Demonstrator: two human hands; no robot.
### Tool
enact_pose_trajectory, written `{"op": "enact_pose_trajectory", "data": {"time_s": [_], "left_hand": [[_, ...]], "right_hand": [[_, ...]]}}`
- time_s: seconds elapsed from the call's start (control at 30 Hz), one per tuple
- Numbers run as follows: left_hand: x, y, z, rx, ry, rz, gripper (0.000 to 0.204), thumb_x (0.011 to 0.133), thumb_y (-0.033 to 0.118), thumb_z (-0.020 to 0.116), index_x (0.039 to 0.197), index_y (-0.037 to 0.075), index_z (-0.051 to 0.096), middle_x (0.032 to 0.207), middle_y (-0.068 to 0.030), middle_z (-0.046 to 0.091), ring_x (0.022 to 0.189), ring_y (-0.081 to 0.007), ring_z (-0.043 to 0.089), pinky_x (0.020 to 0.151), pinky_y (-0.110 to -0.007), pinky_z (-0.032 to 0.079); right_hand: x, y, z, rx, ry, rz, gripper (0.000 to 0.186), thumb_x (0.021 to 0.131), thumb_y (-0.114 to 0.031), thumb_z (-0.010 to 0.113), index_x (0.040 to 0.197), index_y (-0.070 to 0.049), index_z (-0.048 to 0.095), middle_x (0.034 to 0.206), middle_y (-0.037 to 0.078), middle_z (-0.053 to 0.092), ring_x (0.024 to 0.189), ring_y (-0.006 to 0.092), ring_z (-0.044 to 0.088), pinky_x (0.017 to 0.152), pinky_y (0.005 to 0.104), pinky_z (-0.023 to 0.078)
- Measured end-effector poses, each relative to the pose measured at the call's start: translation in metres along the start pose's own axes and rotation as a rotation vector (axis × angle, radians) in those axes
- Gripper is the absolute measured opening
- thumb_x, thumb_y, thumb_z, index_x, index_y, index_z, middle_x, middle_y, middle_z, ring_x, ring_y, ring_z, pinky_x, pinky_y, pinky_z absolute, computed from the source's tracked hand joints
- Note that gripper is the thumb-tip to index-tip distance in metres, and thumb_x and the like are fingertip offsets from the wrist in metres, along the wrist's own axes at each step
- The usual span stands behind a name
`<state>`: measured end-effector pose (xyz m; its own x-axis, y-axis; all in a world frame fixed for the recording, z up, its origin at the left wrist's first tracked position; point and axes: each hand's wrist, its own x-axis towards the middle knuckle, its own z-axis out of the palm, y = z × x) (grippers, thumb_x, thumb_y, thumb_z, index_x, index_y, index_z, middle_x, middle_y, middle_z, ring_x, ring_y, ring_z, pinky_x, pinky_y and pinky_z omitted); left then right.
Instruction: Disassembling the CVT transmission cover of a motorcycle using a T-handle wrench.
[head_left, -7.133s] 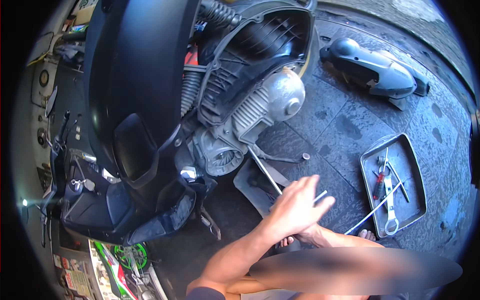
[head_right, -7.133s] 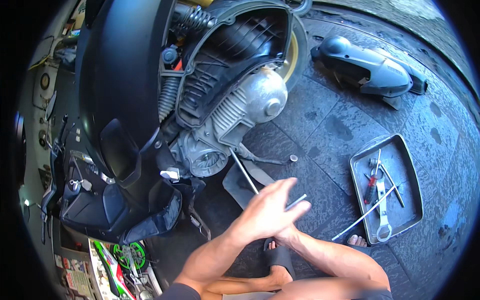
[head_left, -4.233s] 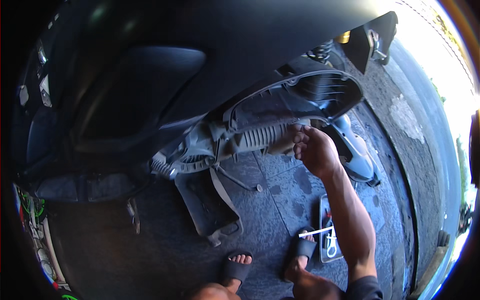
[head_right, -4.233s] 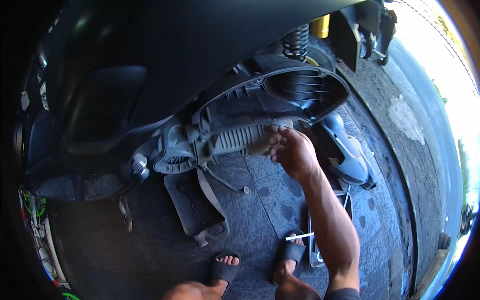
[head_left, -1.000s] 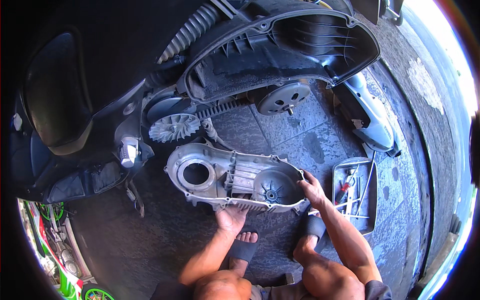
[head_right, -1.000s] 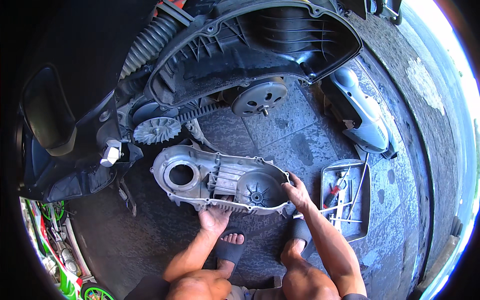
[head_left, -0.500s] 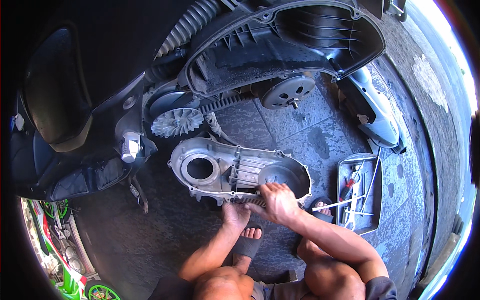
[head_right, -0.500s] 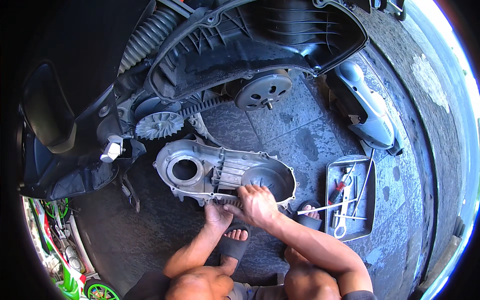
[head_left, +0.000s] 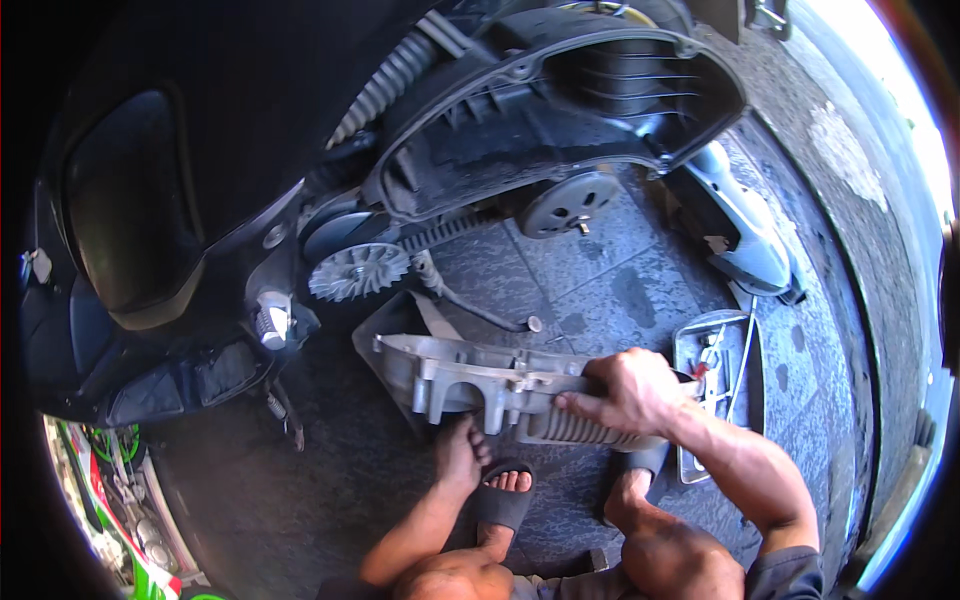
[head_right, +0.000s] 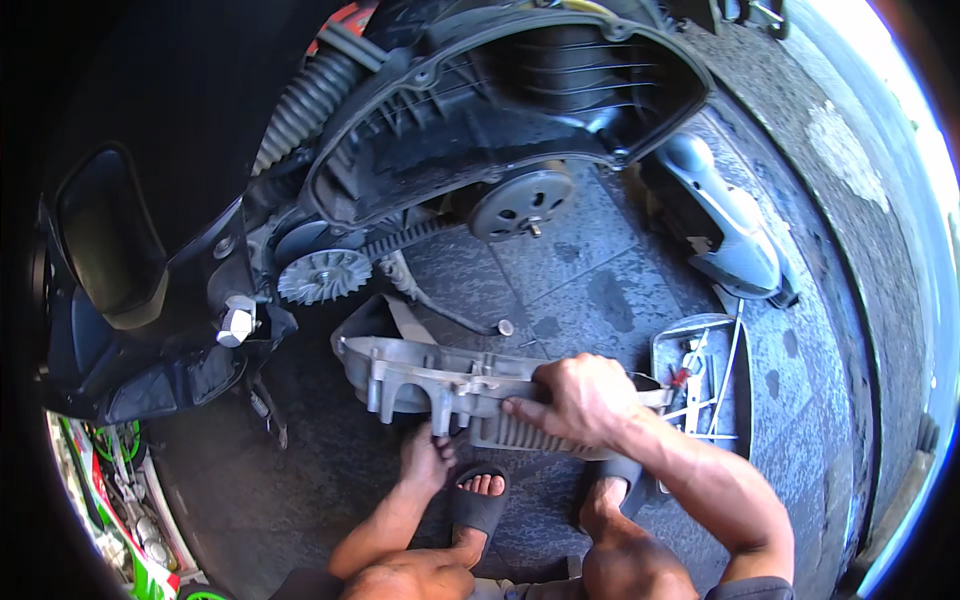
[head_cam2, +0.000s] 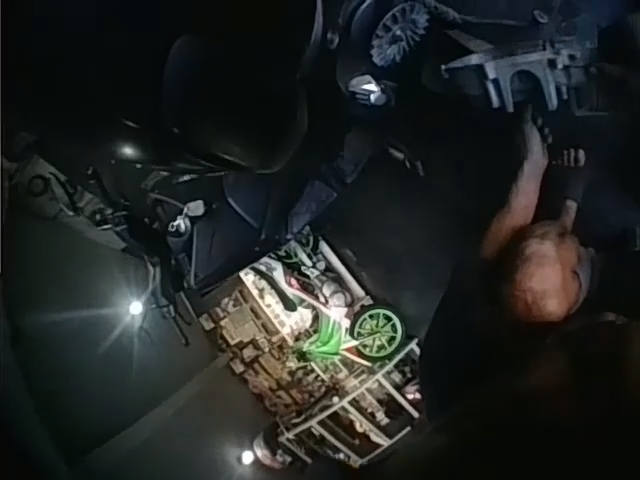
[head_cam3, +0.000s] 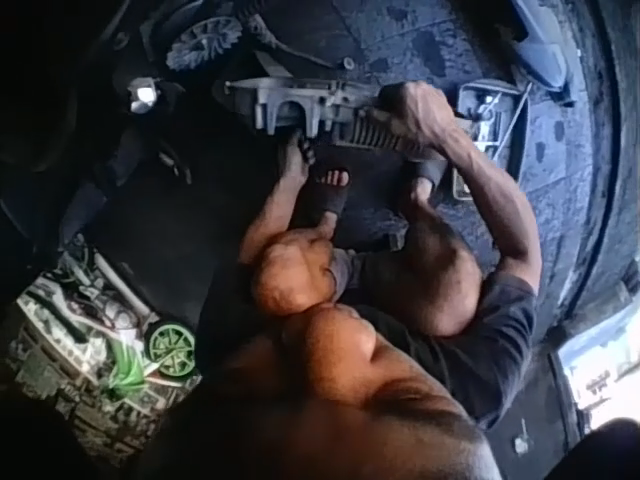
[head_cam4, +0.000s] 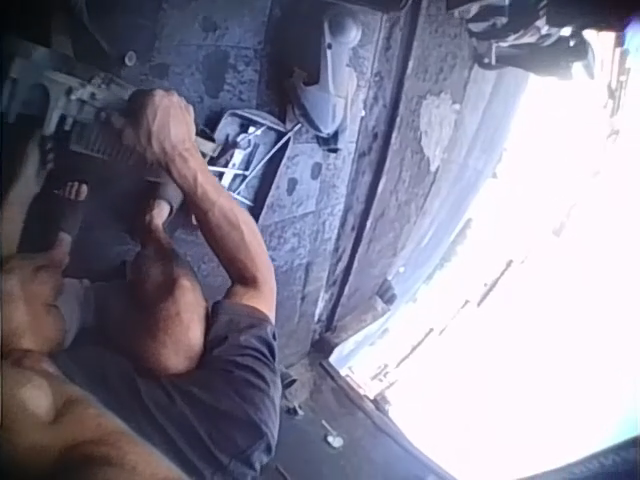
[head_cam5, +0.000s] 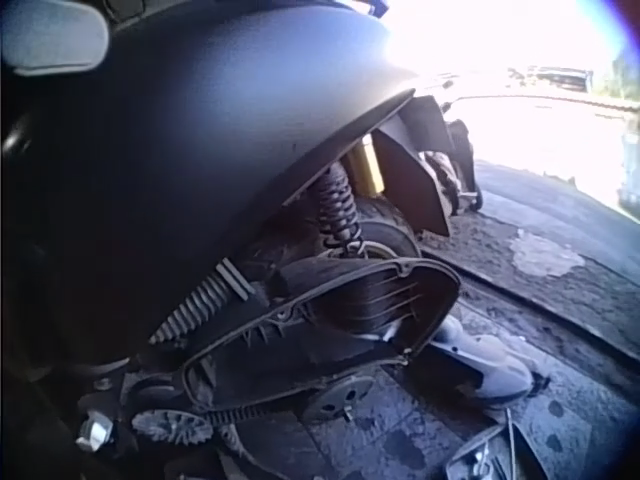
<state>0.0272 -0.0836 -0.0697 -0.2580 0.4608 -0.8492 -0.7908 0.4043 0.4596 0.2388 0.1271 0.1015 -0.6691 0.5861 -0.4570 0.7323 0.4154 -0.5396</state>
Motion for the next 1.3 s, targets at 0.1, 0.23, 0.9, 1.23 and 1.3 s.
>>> {"op": "enact_pose_trajectory", "data": {"time_s": [0.1, 0.23, 0.9, 1.23, 1.3], "left_hand": [[0.0, 0.025, 0.004, 0.677, 0.201, 0.626, 0.019, 0.094, 0.025, 0.058, 0.087, 0.008, 0.058, 0.065, -0.0045, 0.053, 0.059, -0.0205, 0.053, 0.055, -0.037, 0.043], [0.027, 0.05, 0.01, 1.327, 0.354, 1.033, 0.024, 0.088, 0.024, 0.064, 0.09, 0.001, 0.058, 0.08, -0.0169, 0.061, 0.078, -0.0394, 0.061, 0.074, -0.046, 0.048], [0.003, 0.093, 0.05, 1.845, -0.276, 1.356, 0.019, 0.078, 0.011, 0.068, 0.094, 0.003, 0.062, 0.098, -0.013, 0.059, 0.093, -0.0322, 0.058, 0.085, -0.043, 0.047], [0.037, -0.01, 0.109, 2.317, -0.655, 0.974, 0.023, 0.084, 0.018, 0.064, 0.1, 0.005, 0.054, 0.09, -0.0131, 0.056, 0.082, -0.0312, 0.067, 0.063, -0.042, 0.057], [0.038, -0.023, 0.113, 2.412, -0.492, 0.865, 0.02, 0.086, 0.016, 0.059, 0.101, 0.004, 0.054, 0.094, -0.0152, 0.058, 0.085, -0.0327, 0.067, 0.068, -0.044, 0.057]], "right_hand": [[-0.044, 0.025, -0.028, 0.003, 0.08, 0.105, 0.056, 0.085, -0.058, 0.062, 0.09, -0.004, 0.073, 0.074, 0.018, 0.069, 0.073, 0.0357, 0.069, 0.073, 0.0439, 0.055], [-0.123, 0.069, -0.047, -0.01, 0.253, 0.312, 0.053, 0.083, -0.056, 0.066, 0.086, -0.003, 0.073, 0.072, 0.018, 0.067, 0.07, 0.0333, 0.069, 0.068, 0.0424, 0.053], [-0.374, 0.486, 0.073, 1.142, 1.37, 1.106, 0.061, 0.09, -0.055, 0.061, 0.109, 0.002, 0.066, 0.093, 0.012, 0.068, 0.076, 0.0246, 0.065, 0.071, 0.0411, 0.054], [-0.357, 0.558, 0.067, 1.744, 1.027, 0.756, 0.056, 0.098, -0.049, 0.046, 0.123, -0.002, 0.061, 0.115, 0.015, 0.068, 0.102, 0.0313, 0.067, 0.094, 0.0476, 0.052], [-0.337, 0.556, 0.073, 1.817, 0.984, 0.696, 0.055, 0.099, -0.049, 0.045, 0.123, -0.002, 0.061, 0.115, 0.015, 0.068, 0.102, 0.0314, 0.067, 0.095, 0.0479, 0.052]]}}
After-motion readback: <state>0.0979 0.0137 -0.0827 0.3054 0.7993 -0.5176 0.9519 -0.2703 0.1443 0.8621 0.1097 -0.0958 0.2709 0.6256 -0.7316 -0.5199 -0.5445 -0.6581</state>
